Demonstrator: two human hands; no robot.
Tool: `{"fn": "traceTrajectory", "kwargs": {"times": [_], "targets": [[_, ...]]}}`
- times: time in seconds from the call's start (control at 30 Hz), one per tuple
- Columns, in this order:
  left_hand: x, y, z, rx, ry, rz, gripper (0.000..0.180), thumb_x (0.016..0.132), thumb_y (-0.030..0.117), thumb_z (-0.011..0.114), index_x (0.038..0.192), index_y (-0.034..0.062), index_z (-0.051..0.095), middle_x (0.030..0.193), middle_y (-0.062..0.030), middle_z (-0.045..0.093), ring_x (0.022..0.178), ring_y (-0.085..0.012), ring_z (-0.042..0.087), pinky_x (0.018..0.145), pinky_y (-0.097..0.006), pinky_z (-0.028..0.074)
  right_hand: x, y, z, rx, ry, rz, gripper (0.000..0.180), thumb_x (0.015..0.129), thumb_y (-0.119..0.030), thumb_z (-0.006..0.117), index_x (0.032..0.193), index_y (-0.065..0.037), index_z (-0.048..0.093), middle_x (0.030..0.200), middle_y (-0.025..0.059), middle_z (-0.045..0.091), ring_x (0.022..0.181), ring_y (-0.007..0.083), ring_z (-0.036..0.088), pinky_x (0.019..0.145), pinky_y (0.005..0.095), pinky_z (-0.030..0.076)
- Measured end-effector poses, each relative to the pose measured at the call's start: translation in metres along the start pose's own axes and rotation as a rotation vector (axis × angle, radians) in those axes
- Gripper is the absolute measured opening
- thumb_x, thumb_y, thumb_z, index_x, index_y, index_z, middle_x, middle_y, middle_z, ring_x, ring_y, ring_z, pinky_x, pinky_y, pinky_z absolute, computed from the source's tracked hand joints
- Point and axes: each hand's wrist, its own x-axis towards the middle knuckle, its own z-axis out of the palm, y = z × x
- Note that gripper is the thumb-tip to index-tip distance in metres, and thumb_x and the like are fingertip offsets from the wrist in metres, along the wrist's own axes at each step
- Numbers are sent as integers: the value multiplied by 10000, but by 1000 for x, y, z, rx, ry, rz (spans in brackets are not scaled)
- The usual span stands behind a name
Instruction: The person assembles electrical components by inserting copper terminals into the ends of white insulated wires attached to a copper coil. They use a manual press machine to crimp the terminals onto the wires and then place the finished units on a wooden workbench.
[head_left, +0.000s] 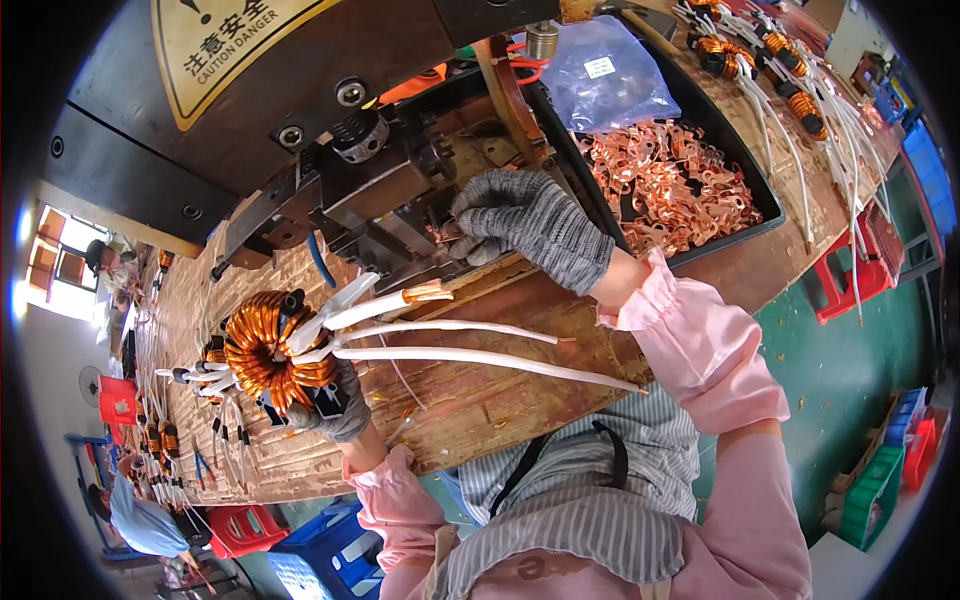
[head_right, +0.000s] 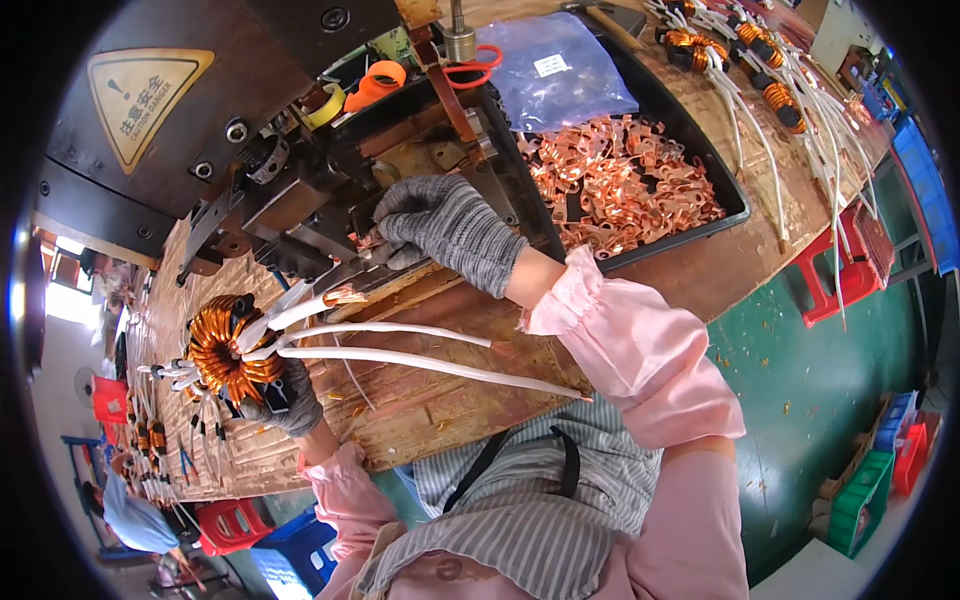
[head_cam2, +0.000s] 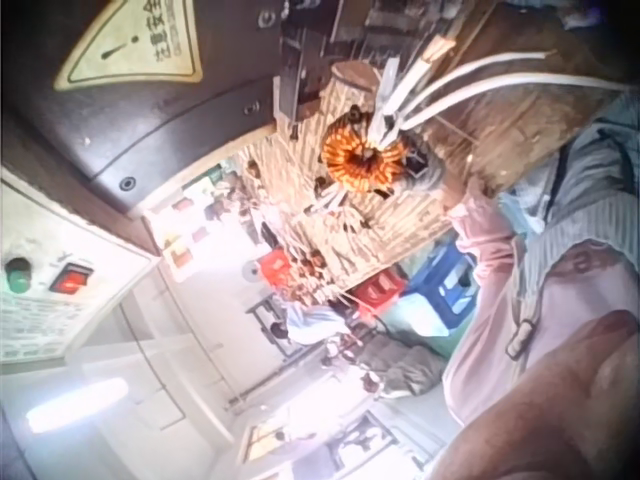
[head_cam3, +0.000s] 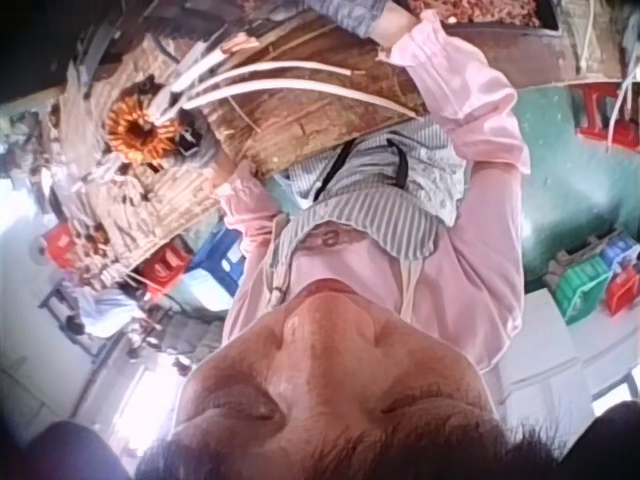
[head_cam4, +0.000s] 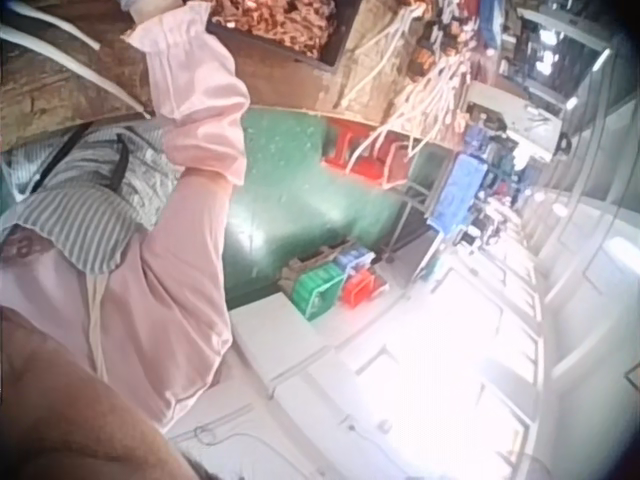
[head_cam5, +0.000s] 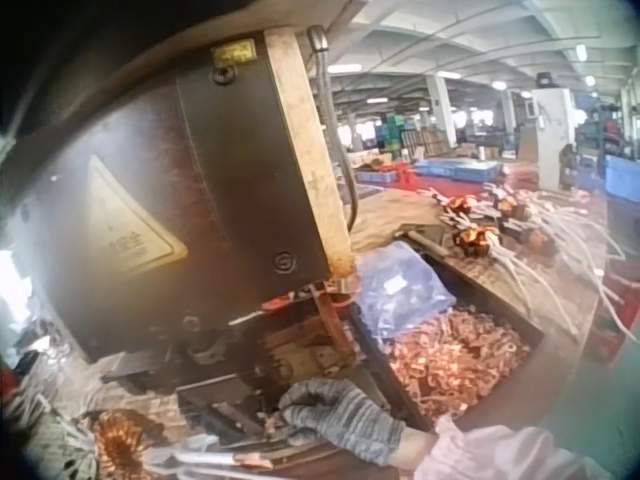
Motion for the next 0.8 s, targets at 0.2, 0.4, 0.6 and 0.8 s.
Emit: {"fn": "traceTrajectory", "kwargs": {"times": [0.2,0.4,0.6,0.8], "targets": [[-4,0,-8,35,47,37,925,650,459,724,1330,29,268,1315,-167,373,1195,-328,390,1004,-494,344,1,2,-2,-110,21,-99,116,829,-58,571,919,16,571,780,92,616,666,161,638,585,242,549],[-2,-2,0,70,64,39,945,637,466,731,1332,29,262,1316,-166,371,1199,-327,385,1008,-488,341,-9,-4,-16,-366,161,-196,153,841,-147,587,951,-42,568,765,56,604,642,99,609,543,213,521],[-1,-2,-8,75,79,60,954,622,455,744,1332,33,267,1321,-156,371,1203,-323,381,1007,-485,345,-28,-13,-45,-222,314,-174,174,841,-135,591,977,-30,563,797,41,608,675,110,610,571,209,505],[-1,-2,-10,45,61,61,934,623,430,753,1330,46,277,1320,-146,376,1196,-319,389,999,-488,355,-46,-10,-56,-174,368,-172,139,854,-116,569,970,-38,570,808,35,614,703,105,600,607,215,490]]}}
